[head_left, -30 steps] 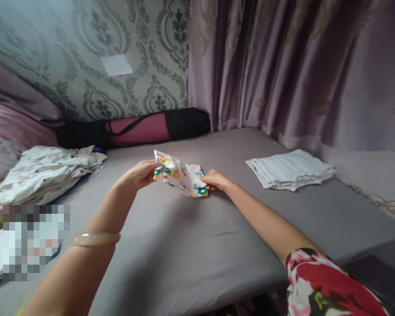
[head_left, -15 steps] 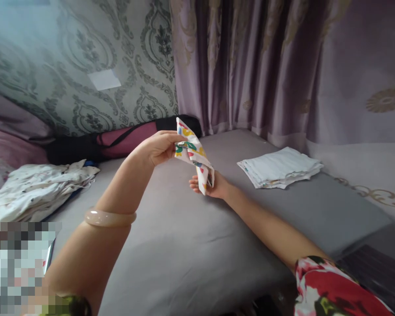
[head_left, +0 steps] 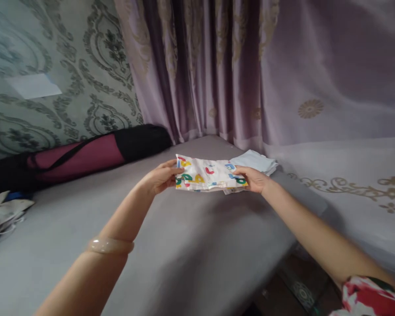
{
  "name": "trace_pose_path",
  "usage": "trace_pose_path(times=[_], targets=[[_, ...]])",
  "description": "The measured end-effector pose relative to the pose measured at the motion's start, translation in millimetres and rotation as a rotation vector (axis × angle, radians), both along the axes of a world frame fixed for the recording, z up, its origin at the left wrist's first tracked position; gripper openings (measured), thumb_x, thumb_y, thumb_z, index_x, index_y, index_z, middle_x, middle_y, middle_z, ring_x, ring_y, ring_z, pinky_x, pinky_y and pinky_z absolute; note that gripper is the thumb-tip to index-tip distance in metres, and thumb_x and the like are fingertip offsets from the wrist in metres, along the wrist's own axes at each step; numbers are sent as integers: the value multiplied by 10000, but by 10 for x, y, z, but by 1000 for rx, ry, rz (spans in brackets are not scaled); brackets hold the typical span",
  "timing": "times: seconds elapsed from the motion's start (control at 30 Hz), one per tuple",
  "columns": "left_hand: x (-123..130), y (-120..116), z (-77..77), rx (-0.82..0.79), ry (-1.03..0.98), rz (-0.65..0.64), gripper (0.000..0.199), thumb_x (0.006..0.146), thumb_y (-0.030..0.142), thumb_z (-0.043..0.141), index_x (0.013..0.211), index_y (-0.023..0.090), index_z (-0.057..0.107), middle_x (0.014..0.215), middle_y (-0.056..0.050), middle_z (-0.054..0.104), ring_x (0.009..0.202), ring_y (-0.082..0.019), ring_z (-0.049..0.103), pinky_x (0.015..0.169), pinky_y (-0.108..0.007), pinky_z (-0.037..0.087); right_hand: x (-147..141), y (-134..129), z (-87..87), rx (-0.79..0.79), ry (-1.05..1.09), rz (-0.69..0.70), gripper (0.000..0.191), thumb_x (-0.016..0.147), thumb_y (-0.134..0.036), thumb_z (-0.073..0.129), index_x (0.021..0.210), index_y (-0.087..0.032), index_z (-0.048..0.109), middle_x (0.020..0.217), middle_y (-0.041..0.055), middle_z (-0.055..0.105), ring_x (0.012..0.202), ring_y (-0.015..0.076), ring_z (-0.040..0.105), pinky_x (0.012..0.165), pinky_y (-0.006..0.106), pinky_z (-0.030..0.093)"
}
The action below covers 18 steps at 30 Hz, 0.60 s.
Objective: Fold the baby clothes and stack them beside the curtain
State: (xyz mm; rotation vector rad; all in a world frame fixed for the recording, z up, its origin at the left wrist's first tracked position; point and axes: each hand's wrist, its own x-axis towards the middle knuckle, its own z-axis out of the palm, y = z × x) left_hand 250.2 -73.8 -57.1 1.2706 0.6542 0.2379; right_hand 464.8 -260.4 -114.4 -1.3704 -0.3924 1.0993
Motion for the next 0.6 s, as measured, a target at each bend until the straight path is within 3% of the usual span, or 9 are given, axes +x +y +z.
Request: trace_pose_path(times=[0.13,0.27,0.4,0.5,0.6], targets=[[376,-199,-192,-4,19,-11,454,751,17,665,1167,183,595,799,-15,688,576,-89,631,598,-205,546,361,-262,151,-92,-212,-26,370,637,-34,573,974,-171,642,828,31,732,713,155,689,637,236,570],[765,-422,-339,-3,32,-47,537,783,25,620,1280,210,536,702,20,644,517,-66,572,581,-193,526,798,-383,234,-247,-433,-67,416,638,-34,562,1009,-181,680,845,38,737,699,156,683,644,236,558],[1134,-640,-480,0,22,16,631,797,47,612,1374,247,455,621,55,582,478,-53,519,563,-181,515,1285,-354,231,-425,-675,-155,496,653,-12,520,1083,-180,702,803,45,732,651,171,665,639,272,539],[1392,-763,-598,-9,-10,70,626,811,57,592,1388,253,448,618,61,547,482,-51,503,575,-186,527,1612,-254,216,-555,-893,-141,554,633,13,535,1127,-177,700,832,45,735,725,198,674,681,294,530],[1630,-826,-760,-12,-35,115,637,834,69,558,1422,256,398,641,53,541,520,-66,540,574,-191,536,1820,-157,174,-529,-1020,-125,557,633,27,529,1135,-149,695,886,53,742,784,203,677,708,282,520]])
